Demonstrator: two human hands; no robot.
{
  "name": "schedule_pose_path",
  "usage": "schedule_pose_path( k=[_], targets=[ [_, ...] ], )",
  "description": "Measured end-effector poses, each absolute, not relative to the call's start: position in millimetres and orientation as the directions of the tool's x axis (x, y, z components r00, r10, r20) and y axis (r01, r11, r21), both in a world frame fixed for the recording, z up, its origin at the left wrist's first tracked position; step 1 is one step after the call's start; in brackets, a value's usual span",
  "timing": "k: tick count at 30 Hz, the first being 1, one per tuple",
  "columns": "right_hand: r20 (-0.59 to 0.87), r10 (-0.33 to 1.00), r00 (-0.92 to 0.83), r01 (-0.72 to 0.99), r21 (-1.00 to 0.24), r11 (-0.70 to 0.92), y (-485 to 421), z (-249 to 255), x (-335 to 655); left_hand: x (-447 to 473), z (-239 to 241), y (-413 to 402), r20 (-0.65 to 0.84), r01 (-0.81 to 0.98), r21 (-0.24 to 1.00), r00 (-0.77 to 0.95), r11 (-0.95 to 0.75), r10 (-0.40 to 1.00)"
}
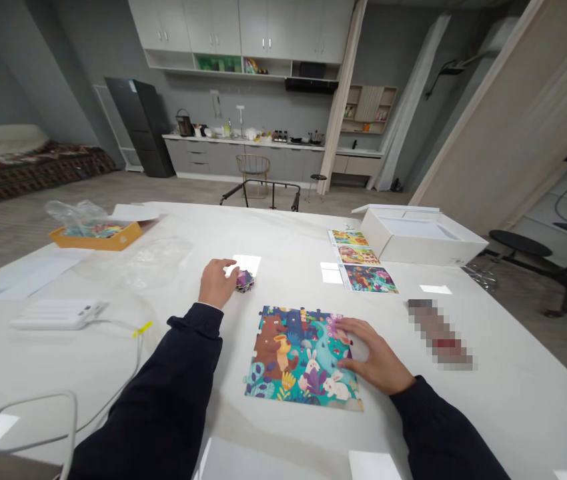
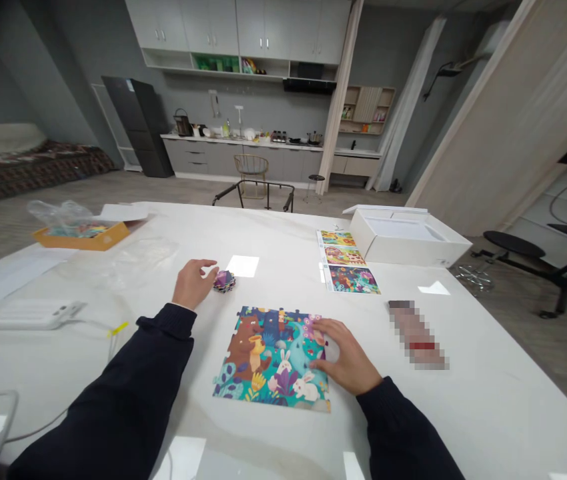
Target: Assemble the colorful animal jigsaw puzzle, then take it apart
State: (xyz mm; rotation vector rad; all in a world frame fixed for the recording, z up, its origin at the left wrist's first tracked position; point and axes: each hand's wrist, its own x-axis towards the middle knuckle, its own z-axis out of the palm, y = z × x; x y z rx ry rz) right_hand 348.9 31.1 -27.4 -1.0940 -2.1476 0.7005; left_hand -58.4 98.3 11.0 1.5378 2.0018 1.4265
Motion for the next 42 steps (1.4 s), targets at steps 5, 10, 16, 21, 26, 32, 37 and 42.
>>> schedule_pose_path(
  k=[5, 10, 16, 21, 26, 32, 37, 42],
  targets=[
    [0.285, 0.841, -0.461, 0.5, -0.699, 0.511, 33.1, -28.2, 350.1, 4.2, 23.5, 50.9, 0.378, 0.625, 0.648, 0.233, -0.436, 0.896],
    [0.332, 0.849, -0.412, 0.508, -0.689, 0.516, 31.4, -30.1, 348.1, 34.0, 24.9, 9.2, 0.171, 0.467, 0.661, 0.669, -0.587, 0.724],
    [0.354, 0.842, -0.408, 0.509, -0.677, 0.531, 29.7, -25.8, 348.4, 4.0, 18.7, -28.8, 0.147, 0.567, 0.607, 0.609, -0.558, 0.779],
    [0.375, 0.801, -0.467, 0.464, -0.667, 0.583, 19.3, -18.8, 321.3, -10.4, -2.5, -58.5, 0.243, 0.544, 0.642, 0.525, -0.541, 0.816],
    [0.343, 0.609, -0.715, 0.274, -0.663, 0.696, -13.5, -14.7, 247.9, -12.5, -8.2, -58.9, 0.319, 0.544, 0.568, 0.547, -0.618, 0.774],
    [0.352, 0.634, -0.689, 0.247, -0.708, 0.661, -29.2, -17.3, 214.0, -9.4, -11.7, -64.6, 0.42, 0.631, 0.318, 0.575, -0.707, 0.702],
    [0.331, 0.648, -0.686, 0.253, -0.727, 0.638, -28.2, -18.7, 219.4, -10.9, -18.9, -63.9, 0.417, 0.656, 0.35, 0.53, -0.669, 0.738],
    [0.291, 0.648, -0.704, 0.273, -0.732, 0.625, -29.6, -13.3, 220.6, -9.8, -12.0, -61.0, 0.34, 0.611, 0.622, 0.352, -0.49, 0.872]
  ],
)
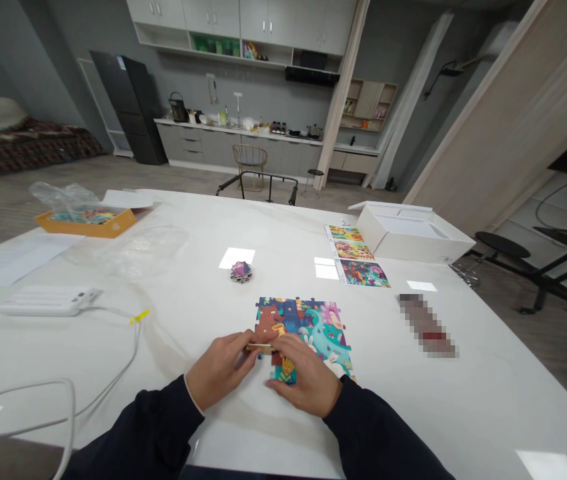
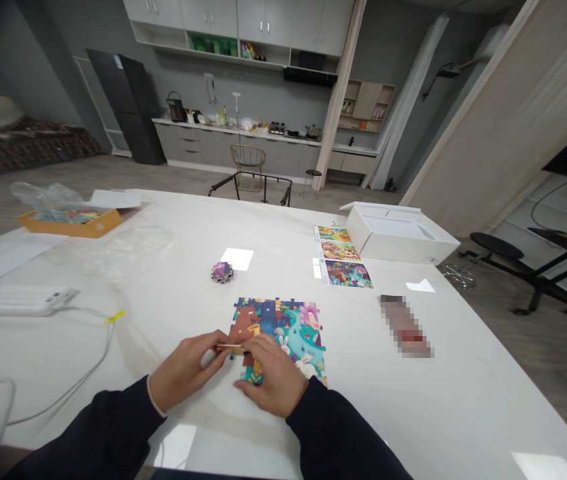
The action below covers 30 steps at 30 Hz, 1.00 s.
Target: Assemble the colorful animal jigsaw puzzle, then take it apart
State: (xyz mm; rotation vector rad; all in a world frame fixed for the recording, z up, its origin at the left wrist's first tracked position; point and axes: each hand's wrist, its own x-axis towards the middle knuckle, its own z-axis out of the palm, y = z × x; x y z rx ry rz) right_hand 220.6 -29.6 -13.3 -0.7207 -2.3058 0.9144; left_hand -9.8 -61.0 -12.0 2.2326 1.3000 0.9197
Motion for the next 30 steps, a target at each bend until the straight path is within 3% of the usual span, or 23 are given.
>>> schedule_pose_path(
  k=[3, 6, 10, 15, 19, 25, 30],
  targets=[
    [0.252, 0.665, -0.703, 0.306, -0.737, 0.602, -30.5, -13.3, 220.8, -8.8, -5.3, -60.3, 0.3, 0.554, 0.719, 0.299, -0.42, 0.906],
    [0.217, 0.684, -0.696, 0.328, -0.751, 0.573, -30.4, -16.3, 221.5, -7.9, -1.3, -60.8, 0.394, 0.507, 0.708, 0.295, -0.492, 0.871],
    [0.23, 0.653, -0.722, 0.293, -0.754, 0.589, -25.6, -16.1, 230.3, 1.1, -2.9, -62.8, 0.575, 0.501, 0.52, 0.394, -0.692, 0.717],
    [0.272, 0.653, -0.707, 0.298, -0.722, 0.624, -15.6, -10.3, 250.9, 23.3, -10.4, -66.8, 0.566, 0.555, 0.35, 0.516, -0.754, 0.643],
    [0.27, 0.66, -0.702, 0.32, -0.708, 0.63, -12.4, -13.8, 257.5, 29.3, -10.0, -67.9, 0.45, 0.52, 0.451, 0.569, -0.725, 0.688],
    [0.291, 0.64, -0.711, 0.314, -0.683, 0.659, -15.0, -11.3, 253.8, 23.4, -10.4, -60.1, 0.406, 0.454, 0.589, 0.548, -0.668, 0.731],
    [0.294, 0.629, -0.719, 0.32, -0.664, 0.676, -17.8, -4.0, 252.3, 25.8, -11.6, -58.3, 0.383, 0.52, 0.513, 0.573, -0.683, 0.724]
  ],
)
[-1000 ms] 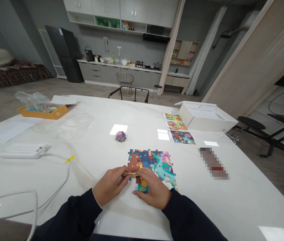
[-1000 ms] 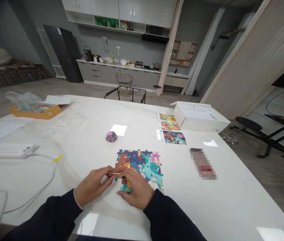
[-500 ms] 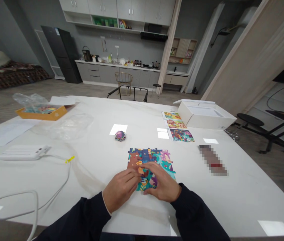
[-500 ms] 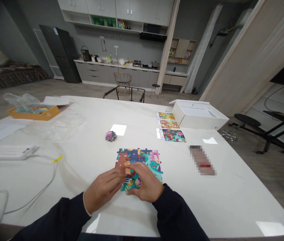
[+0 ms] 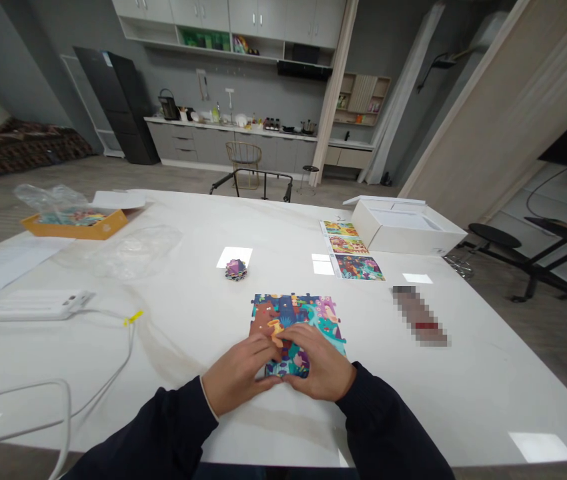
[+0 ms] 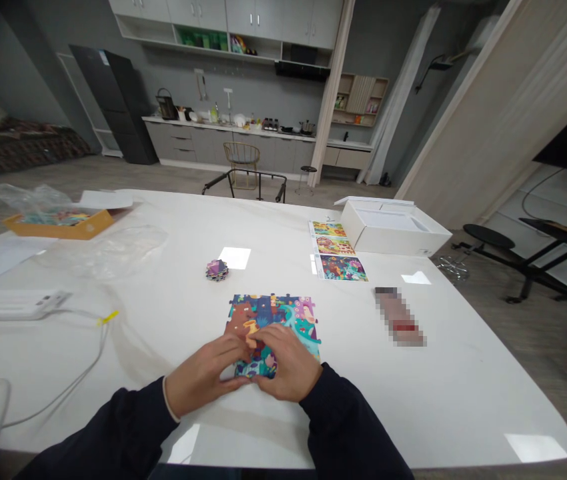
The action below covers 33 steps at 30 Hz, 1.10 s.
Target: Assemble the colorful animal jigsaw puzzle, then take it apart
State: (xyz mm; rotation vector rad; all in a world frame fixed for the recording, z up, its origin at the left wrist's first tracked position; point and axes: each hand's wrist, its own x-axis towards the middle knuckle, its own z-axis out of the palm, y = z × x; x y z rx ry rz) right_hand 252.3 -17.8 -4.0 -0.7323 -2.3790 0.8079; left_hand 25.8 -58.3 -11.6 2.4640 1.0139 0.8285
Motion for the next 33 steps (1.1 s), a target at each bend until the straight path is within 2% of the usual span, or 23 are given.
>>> schedule_pose_path(
  k=[4, 7, 12, 20, 26, 30, 33],
  targets=[
    [0.269, 0.635, -0.724, 0.325, -0.68, 0.658, -17.7, -1.7, 253.9, 25.8, -10.5, -59.1, 0.42, 0.543, 0.326, 0.65, -0.774, 0.633],
    [0.231, 0.641, -0.732, 0.34, -0.692, 0.637, -16.9, -2.0, 255.4, 23.1, -13.0, -57.3, 0.445, 0.553, 0.267, 0.656, -0.79, 0.61],
    [0.189, 0.665, -0.722, 0.379, -0.696, 0.609, -16.5, -7.3, 254.5, 23.0, -17.6, -52.4, 0.458, 0.627, 0.311, 0.56, -0.714, 0.691],
    [0.261, 0.639, -0.724, 0.291, -0.724, 0.626, -15.5, 0.0, 270.5, 35.9, -5.7, -56.6, 0.65, 0.556, 0.36, 0.426, -0.749, 0.629],
    [0.216, 0.713, -0.667, 0.415, -0.687, 0.596, -12.6, -8.4, 289.2, 63.4, -13.7, -58.2, 0.562, 0.512, 0.453, 0.471, -0.73, 0.68],
    [0.239, 0.699, -0.673, 0.406, -0.672, 0.62, -12.6, -14.7, 290.9, 68.8, -18.2, -60.2, 0.477, 0.443, 0.6, 0.469, -0.666, 0.743],
    [0.275, 0.687, -0.673, 0.395, -0.651, 0.648, -13.8, -12.8, 289.2, 67.4, -16.5, -61.6, 0.44, 0.419, 0.653, 0.469, -0.631, 0.766]
  ],
)
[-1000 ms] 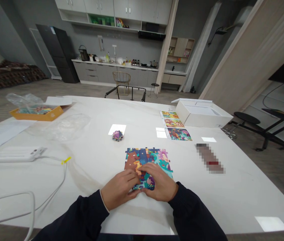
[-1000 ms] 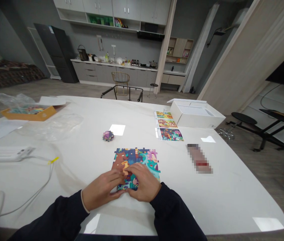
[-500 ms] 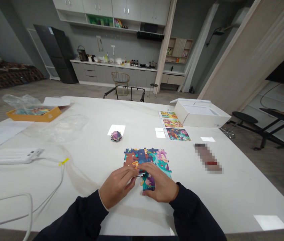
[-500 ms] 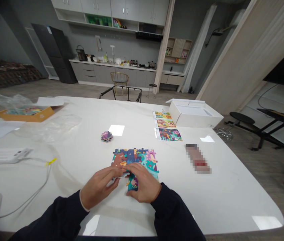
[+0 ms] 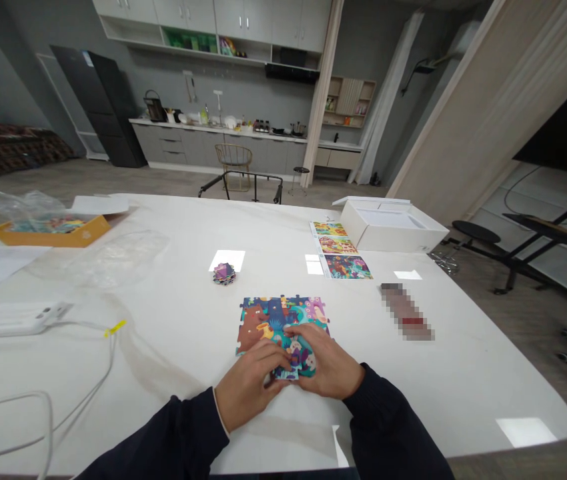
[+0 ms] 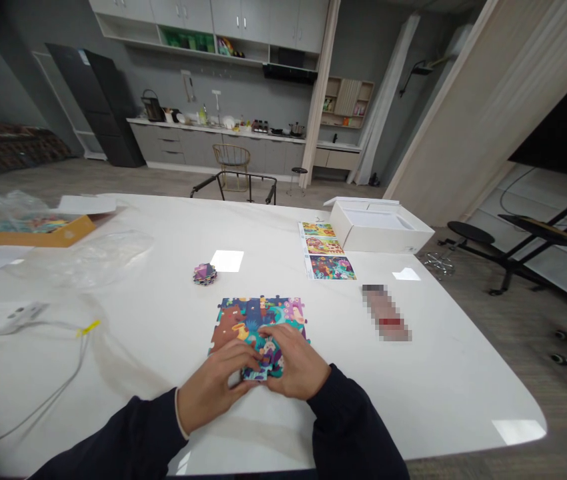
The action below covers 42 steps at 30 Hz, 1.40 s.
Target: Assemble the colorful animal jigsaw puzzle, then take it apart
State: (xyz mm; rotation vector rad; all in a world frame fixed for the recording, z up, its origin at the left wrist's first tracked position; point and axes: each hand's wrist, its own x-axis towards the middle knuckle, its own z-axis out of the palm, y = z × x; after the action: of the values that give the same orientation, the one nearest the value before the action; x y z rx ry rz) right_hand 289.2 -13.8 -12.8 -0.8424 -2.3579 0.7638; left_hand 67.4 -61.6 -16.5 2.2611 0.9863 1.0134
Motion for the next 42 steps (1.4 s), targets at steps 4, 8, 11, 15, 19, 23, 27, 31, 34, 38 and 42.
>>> schedule_pose_path(
  k=[4, 8, 11, 15, 19, 23, 27, 31, 34, 38, 42],
  targets=[
    [0.296, 0.694, -0.656, 0.395, -0.648, 0.65, -15.8, -6.9, 286.6, 66.7, -13.0, -60.7, 0.406, 0.457, 0.639, 0.483, -0.619, 0.776],
    [0.288, 0.691, -0.663, 0.372, -0.675, 0.638, -15.6, -5.2, 288.9, 66.8, -14.0, -59.4, 0.438, 0.508, 0.527, 0.525, -0.682, 0.73],
    [0.258, 0.677, -0.689, 0.329, -0.721, 0.609, -12.7, -7.9, 294.2, 66.2, -15.4, -59.7, 0.457, 0.522, 0.425, 0.581, -0.739, 0.673],
    [0.217, 0.673, -0.707, 0.314, -0.757, 0.573, -8.4, -13.3, 299.6, 66.0, -14.8, -60.0, 0.467, 0.531, 0.339, 0.621, -0.776, 0.629],
    [0.183, 0.683, -0.707, 0.347, -0.752, 0.561, -7.3, -17.9, 299.3, 67.3, -13.7, -58.3, 0.482, 0.56, 0.451, 0.503, -0.695, 0.718],
    [0.178, 0.693, -0.699, 0.351, -0.759, 0.548, -7.7, -17.8, 297.9, 68.4, -11.7, -56.6, 0.499, 0.544, 0.581, 0.35, -0.605, 0.793],
    [0.219, 0.686, -0.694, 0.293, -0.784, 0.548, -6.2, -7.9, 307.2, 73.1, -10.5, -56.5, 0.605, 0.508, 0.526, 0.34, -0.682, 0.72],
    [0.211, 0.723, -0.658, 0.314, -0.795, 0.518, -3.1, 0.5, 329.1, 89.2, -14.6, -56.0, 0.589, 0.52, 0.444, 0.445, -0.73, 0.674],
    [0.185, 0.759, -0.624, 0.36, -0.794, 0.49, -0.6, -2.8, 342.9, 103.8, -18.1, -55.5, 0.49, 0.552, 0.428, 0.524, -0.716, 0.697],
    [0.184, 0.762, -0.62, 0.367, -0.791, 0.489, 1.9, -11.6, 349.1, 113.1, -17.6, -56.2, 0.405, 0.522, 0.52, 0.547, -0.677, 0.733],
    [0.188, 0.759, -0.623, 0.369, -0.785, 0.497, 3.2, -15.0, 348.8, 111.3, -14.0, -55.2, 0.35, 0.507, 0.605, 0.523, -0.614, 0.777]
  ],
)
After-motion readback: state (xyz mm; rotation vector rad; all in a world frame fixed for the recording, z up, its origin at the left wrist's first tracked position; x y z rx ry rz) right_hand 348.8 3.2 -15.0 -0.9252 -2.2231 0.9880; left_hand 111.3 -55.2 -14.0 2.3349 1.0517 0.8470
